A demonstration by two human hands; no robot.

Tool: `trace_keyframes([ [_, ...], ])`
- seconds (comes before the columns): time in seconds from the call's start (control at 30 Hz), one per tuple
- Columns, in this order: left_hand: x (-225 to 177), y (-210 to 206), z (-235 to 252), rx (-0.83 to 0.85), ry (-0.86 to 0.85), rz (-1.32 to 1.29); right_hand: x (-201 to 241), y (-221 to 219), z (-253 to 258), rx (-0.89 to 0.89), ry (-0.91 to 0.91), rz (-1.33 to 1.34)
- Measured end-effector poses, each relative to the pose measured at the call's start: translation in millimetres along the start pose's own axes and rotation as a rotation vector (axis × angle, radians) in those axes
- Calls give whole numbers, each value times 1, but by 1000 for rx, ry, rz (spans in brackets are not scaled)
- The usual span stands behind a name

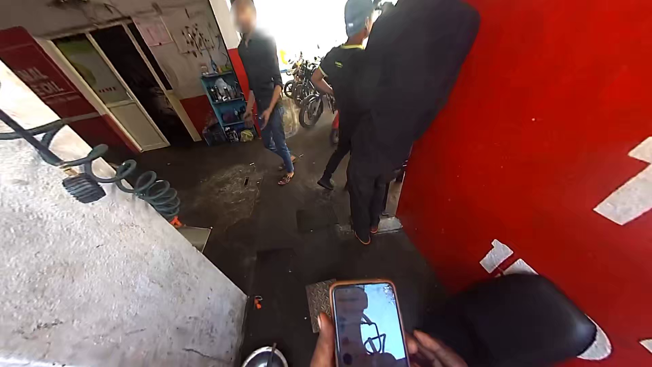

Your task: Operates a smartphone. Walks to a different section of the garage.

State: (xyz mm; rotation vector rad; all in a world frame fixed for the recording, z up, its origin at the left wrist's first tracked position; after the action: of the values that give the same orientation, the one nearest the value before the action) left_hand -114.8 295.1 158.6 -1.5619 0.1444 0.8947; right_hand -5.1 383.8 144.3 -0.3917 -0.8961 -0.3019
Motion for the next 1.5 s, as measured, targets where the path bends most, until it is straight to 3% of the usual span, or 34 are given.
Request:
trace_keyframes([
  [0.33,8,4,5,-18,61,-141,5,0,-1,6,16,-81],
  [0.53,11,7,12,-37,109,-161,14,-11,8,-16,12,-302],
  [0.73,3,3,8,7,103,-166,17,-25,1,42,33,-182],
  [1.07,-9,5,2,51,83,-192,19,-47,-4,183,83,-256],
  [1.5,-20,16,-9,-25,19,-197,10,-59,0,249,74,-230],
])
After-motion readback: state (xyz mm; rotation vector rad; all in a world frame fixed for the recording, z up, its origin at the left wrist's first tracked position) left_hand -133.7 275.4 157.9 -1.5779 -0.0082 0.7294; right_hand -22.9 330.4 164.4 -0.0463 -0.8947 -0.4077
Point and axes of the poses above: each hand's wrist, its own z-axis towards the middle knuckle, its own y-axis out of the back of the hand, x = y × z, the point moved 10 cm from there along z, towards the middle knuckle, and after that the axes turned 12 degrees about y, right-handed, at the moved point
